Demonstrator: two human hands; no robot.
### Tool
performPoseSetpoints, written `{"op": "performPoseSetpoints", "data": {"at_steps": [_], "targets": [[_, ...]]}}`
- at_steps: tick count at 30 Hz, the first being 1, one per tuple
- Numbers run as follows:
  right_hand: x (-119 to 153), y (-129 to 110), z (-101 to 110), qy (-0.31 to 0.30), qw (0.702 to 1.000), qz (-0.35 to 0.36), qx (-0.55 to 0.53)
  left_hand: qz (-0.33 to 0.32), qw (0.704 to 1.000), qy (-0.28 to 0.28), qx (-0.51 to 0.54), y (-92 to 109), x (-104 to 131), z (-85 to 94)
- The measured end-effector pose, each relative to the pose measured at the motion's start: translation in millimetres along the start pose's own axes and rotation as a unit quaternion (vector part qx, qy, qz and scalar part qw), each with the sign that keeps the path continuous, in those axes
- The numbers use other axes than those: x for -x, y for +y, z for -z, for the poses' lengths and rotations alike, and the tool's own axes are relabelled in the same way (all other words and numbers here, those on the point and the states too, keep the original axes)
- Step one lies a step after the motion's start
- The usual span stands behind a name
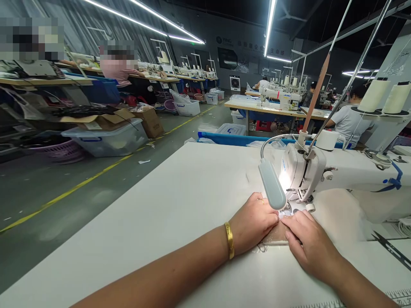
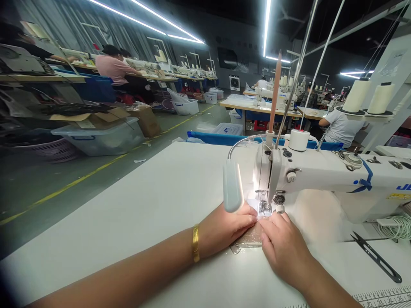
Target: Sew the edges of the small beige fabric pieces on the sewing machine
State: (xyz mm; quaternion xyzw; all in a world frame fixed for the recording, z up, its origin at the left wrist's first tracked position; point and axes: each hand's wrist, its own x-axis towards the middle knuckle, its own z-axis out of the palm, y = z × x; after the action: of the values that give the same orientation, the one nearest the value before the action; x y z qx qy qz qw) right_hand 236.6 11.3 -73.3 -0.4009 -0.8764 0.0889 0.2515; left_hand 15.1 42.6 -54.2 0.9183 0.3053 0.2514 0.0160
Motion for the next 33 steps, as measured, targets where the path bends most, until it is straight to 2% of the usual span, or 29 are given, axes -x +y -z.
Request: {"op": "performPoseSetpoints", "data": {"at_steps": [6, 16, 25, 33], "targets": [[-0.4, 4.1, 0.8, 0.019, 0.999, -0.018, -0.025, -0.012, 1.000, 0.001, -0.010, -0.9, 1.4, -2.0], [1.2, 4.4, -4.9, 0.002, 0.999, -0.022, 0.037, -0.036, 0.999, 0.013, -0.036, -0.5, -0.4, -0.2], [-0.9, 4.0, -1.3, 0.018, 0.999, -0.018, 0.022, 0.008, 0.999, -0.011, -0.053, -7.1, -4.0, -0.9], [1.6, 16.1, 2.6, 0.065, 0.996, -0.060, -0.010, 0.024, 0.998, -0.001, -0.065, -10.8, -4.5, -2.2]]}}
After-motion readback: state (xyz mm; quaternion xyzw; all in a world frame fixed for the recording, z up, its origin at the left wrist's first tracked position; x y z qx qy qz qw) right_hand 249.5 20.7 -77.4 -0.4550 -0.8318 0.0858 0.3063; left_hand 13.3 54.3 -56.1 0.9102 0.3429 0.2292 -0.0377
